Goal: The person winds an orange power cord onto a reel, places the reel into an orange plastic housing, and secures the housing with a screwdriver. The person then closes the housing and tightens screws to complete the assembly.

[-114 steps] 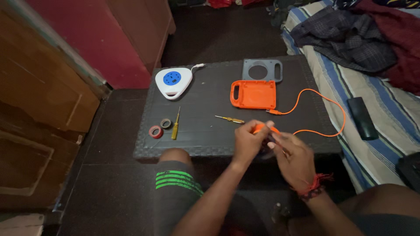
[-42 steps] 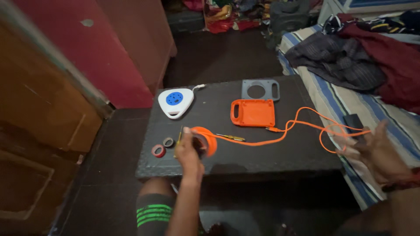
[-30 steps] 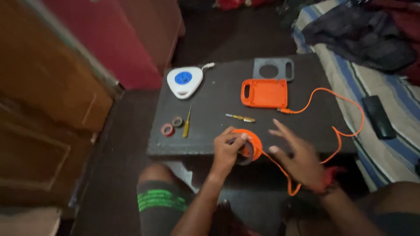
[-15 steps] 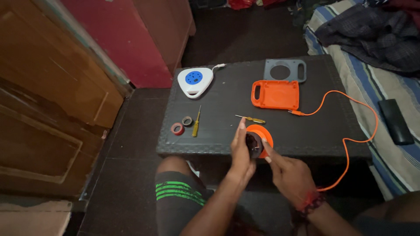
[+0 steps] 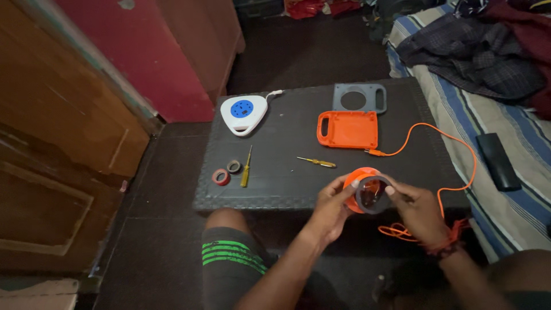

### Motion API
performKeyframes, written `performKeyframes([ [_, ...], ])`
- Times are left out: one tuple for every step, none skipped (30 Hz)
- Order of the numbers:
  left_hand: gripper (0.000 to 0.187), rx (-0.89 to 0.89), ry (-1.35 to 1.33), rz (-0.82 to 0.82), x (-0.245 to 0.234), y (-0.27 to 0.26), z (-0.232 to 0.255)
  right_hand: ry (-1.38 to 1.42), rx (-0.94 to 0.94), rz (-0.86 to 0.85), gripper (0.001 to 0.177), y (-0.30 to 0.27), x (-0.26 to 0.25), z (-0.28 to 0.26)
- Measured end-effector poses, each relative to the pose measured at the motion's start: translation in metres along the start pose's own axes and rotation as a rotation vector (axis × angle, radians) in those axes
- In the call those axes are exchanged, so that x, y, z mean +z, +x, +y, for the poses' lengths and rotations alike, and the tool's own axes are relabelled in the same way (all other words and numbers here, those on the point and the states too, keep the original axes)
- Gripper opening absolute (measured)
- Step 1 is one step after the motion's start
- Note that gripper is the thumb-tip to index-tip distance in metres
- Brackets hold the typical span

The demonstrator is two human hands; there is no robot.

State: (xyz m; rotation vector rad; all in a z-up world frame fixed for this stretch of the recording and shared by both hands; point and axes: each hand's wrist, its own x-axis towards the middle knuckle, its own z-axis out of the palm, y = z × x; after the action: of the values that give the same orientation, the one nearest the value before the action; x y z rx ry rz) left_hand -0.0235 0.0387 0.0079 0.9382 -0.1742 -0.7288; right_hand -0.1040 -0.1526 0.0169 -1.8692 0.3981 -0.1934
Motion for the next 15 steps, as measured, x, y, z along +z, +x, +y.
performKeyframes([
  [0.032,0.0,-0.049,0.009,0.002,0.0,-0.001,0.016,-0.059,-0.02,0.039,0.001,-0.002,0.002],
  [0.032,0.0,-0.098,0.017,0.004,0.001,-0.002,0.031,-0.119,-0.041,0.039,0.001,-0.005,0.002],
  [0.033,0.002,-0.15,0.027,0.006,0.002,-0.003,0.045,-0.178,-0.063,0.038,0.0,-0.005,-0.001],
  [0.033,0.015,-0.153,0.017,0.007,0.003,-0.003,0.02,-0.2,-0.062,0.039,-0.002,-0.003,-0.006],
  [0.033,0.029,-0.156,0.01,0.007,0.004,-0.003,-0.004,-0.223,-0.063,0.04,-0.004,-0.001,-0.012],
  [0.034,0.044,-0.159,0.003,0.009,0.004,-0.004,-0.028,-0.245,-0.064,0.041,-0.007,0.001,-0.019],
  [0.037,0.057,-0.106,0.032,0.009,0.005,-0.002,-0.099,-0.241,-0.012,0.04,-0.011,0.004,-0.027],
  [0.04,0.071,-0.053,0.06,0.01,0.006,-0.001,-0.17,-0.237,0.04,0.039,-0.017,0.006,-0.034],
  [0.043,0.083,0.001,0.083,0.011,0.008,0.001,-0.24,-0.231,0.098,0.039,-0.021,0.011,-0.041],
  [0.043,0.162,0.102,0.061,0.011,0.01,0.003,-0.256,-0.233,0.124,0.037,-0.023,0.018,-0.047],
  [0.043,0.239,0.199,0.039,0.011,0.012,0.004,-0.274,-0.233,0.149,0.036,-0.027,0.024,-0.052],
  [0.043,0.317,0.295,0.018,0.011,0.014,0.004,-0.292,-0.232,0.173,0.034,-0.032,0.027,-0.055],
  [0.041,0.346,0.365,0.047,0.01,0.016,0.003,-0.263,-0.271,0.183,0.033,-0.034,0.03,-0.058],
  [0.04,0.375,0.435,0.077,0.008,0.019,0.002,-0.233,-0.309,0.192,0.031,-0.036,0.033,-0.06],
  [0.04,0.405,0.506,0.106,0.006,0.022,0.003,-0.203,-0.349,0.203,0.03,-0.037,0.036,-0.062],
])
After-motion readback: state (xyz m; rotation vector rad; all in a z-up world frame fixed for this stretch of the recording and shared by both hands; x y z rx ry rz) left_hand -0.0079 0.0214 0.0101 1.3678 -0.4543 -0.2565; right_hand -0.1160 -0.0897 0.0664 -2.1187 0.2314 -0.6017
